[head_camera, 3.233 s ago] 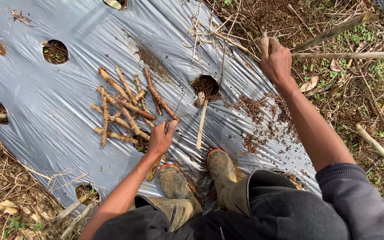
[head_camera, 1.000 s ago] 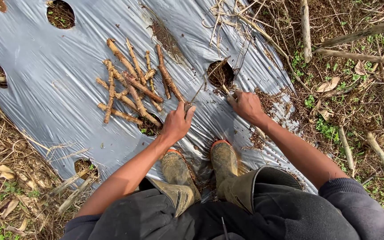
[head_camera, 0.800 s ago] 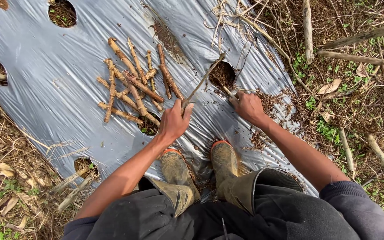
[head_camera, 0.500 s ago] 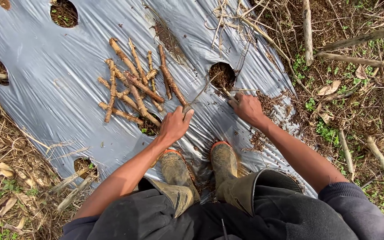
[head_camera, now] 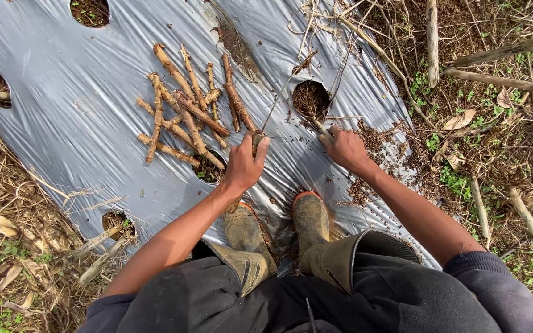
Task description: The person uses a machete to clear debris from holes in a plastic sheet and then places small wooden cuttings into the holes. The person handles the cuttings and the machete to prepare the planting sites.
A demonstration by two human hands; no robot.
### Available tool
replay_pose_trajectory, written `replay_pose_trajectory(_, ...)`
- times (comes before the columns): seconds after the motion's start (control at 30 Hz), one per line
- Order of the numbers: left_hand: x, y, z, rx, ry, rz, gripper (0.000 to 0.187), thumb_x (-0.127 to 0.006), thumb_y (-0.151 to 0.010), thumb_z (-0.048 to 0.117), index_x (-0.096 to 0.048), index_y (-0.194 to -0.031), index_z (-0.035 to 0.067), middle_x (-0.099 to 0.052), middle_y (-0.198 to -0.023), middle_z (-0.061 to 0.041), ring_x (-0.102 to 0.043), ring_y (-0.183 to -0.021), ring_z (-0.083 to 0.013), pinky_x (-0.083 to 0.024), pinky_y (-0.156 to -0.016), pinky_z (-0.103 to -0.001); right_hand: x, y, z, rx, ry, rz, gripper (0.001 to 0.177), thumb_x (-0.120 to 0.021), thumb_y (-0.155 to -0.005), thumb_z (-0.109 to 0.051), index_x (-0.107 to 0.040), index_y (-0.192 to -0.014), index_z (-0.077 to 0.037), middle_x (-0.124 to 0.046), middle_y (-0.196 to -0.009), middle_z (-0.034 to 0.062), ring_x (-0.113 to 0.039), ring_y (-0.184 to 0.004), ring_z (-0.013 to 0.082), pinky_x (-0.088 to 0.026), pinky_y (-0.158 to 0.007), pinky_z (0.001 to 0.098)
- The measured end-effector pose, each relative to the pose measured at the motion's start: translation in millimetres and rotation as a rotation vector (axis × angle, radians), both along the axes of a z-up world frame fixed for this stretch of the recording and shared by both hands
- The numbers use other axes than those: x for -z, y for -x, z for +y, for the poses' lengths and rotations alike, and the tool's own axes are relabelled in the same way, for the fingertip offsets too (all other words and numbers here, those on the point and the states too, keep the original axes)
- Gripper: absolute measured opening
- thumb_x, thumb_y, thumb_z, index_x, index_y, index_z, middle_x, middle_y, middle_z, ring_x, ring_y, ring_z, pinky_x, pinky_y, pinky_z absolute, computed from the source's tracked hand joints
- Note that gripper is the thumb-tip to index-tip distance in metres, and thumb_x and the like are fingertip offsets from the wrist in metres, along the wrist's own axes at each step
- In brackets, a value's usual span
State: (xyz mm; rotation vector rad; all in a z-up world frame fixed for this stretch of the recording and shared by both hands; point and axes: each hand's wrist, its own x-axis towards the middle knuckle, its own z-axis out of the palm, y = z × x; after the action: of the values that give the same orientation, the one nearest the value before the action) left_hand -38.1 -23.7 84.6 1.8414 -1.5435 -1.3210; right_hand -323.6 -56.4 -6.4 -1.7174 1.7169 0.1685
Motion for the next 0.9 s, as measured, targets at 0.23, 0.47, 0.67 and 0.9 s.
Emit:
replay_pose_trajectory(0.23, 51, -12, 11, 0.221, -0.207, -0.232, 0.048, -0.052, -0.097, 0.046, -0.062, -0.095, 0.000, -0.071, -0.085, -0.032, -0.071, -0.091, -0.0523, -0.055, -0.078, -0.061, 17, 9, 0, 0.046, 0.021, -0.053, 0.030, -0.049, -0.105, -0.032, -0.066, -0.097, -0.008, -0.072, -0.083, 0.0255, -0.075, -0.086, 0.0471, -0.059, -0.080, 0.0565)
replay_pose_trajectory(0.47, 27, -11, 6, -0.046, 0.111, -0.012, 0.044, -0.054, -0.102, 0.047, -0.054, -0.087, 0.005, -0.060, -0.062, -0.026, -0.067, -0.065, -0.0486, -0.047, -0.058, -0.053, 15, 16, 11, 0.116, 0.322, -0.161, 0.027, -0.062, -0.102, -0.029, -0.065, -0.092, -0.004, -0.068, -0.077, 0.0222, -0.071, -0.072, 0.0419, -0.054, -0.066, 0.0516)
replay_pose_trajectory(0.67, 8, -8, 5, -0.043, 0.198, 0.031, 0.039, -0.054, -0.104, 0.044, -0.056, -0.089, 0.007, -0.057, -0.053, -0.015, -0.064, -0.050, -0.0314, -0.047, -0.050, -0.040, 22, 16, 8, 0.177, 0.205, -0.117, 0.033, -0.071, -0.097, -0.036, -0.064, -0.100, -0.004, -0.068, -0.088, 0.0196, -0.071, -0.084, 0.0445, -0.054, -0.074, 0.0553)
replay_pose_trajectory(0.9, 54, -6, 21, 0.210, -0.179, -0.192, 0.044, -0.057, -0.098, 0.047, -0.061, -0.094, 0.003, -0.071, -0.078, -0.028, -0.072, -0.084, -0.0506, -0.054, -0.071, -0.059, 31, 12, 7, 0.132, 0.099, -0.080, 0.030, -0.071, -0.094, -0.034, -0.066, -0.098, -0.005, -0.070, -0.083, 0.0201, -0.072, -0.087, 0.0464, -0.053, -0.077, 0.0576)
